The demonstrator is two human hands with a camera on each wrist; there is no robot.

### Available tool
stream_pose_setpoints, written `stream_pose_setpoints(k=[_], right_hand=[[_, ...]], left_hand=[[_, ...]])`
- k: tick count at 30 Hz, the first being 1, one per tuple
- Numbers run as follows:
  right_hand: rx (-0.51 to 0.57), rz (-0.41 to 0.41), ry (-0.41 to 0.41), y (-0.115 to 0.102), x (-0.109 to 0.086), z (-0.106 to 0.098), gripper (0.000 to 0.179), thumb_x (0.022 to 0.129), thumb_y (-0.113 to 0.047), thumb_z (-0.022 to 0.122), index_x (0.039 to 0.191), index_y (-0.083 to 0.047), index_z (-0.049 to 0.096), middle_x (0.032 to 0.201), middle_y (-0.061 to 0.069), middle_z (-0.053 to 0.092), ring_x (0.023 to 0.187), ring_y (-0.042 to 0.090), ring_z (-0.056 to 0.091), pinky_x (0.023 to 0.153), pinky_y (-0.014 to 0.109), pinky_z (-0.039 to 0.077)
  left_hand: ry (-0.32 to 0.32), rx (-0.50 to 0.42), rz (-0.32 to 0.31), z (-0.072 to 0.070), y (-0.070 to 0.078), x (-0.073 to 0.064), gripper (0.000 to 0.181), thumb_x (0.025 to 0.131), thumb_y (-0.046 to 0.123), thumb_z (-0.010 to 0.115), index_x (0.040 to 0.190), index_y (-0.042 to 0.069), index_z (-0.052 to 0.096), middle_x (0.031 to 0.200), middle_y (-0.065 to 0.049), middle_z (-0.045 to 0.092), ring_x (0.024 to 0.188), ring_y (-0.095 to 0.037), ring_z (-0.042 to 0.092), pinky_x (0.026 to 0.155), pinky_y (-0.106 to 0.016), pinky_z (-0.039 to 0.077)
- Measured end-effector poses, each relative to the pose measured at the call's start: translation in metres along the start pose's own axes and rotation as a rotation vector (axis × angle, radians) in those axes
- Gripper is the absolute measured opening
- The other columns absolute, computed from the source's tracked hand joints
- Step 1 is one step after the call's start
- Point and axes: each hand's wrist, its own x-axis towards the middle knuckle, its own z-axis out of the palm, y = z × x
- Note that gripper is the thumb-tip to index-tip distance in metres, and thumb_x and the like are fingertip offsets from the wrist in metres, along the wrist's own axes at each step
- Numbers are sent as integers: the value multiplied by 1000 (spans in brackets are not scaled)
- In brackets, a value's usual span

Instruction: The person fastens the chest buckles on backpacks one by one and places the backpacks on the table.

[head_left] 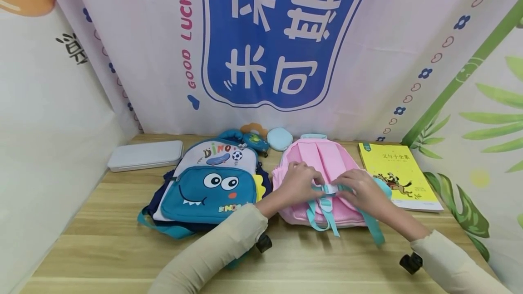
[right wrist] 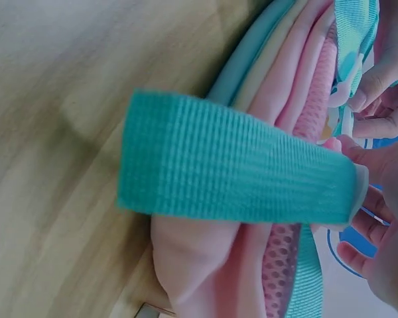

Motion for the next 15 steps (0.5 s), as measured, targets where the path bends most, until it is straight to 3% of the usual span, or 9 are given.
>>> stream_pose_setpoints(k=[9,15], right_hand=[[18,27,-56,1,-6,4,31,76,-6,88,105,-9,78,108,6,74,104,28,69,89,48,58],[22,5,-55,1,-5,4,30,80,-10,86,108,-8,78,111,6,74,105,28,69,88,47,59]], left_hand=[[-49,49,2,4,1,0,16,90,37,78,102,28,82,95,11,74,93,-10,58,102,-45,41],[-50,9,8,0,0,-3,20,94,36,72,107,25,82,95,10,75,92,-11,59,103,-48,40]])
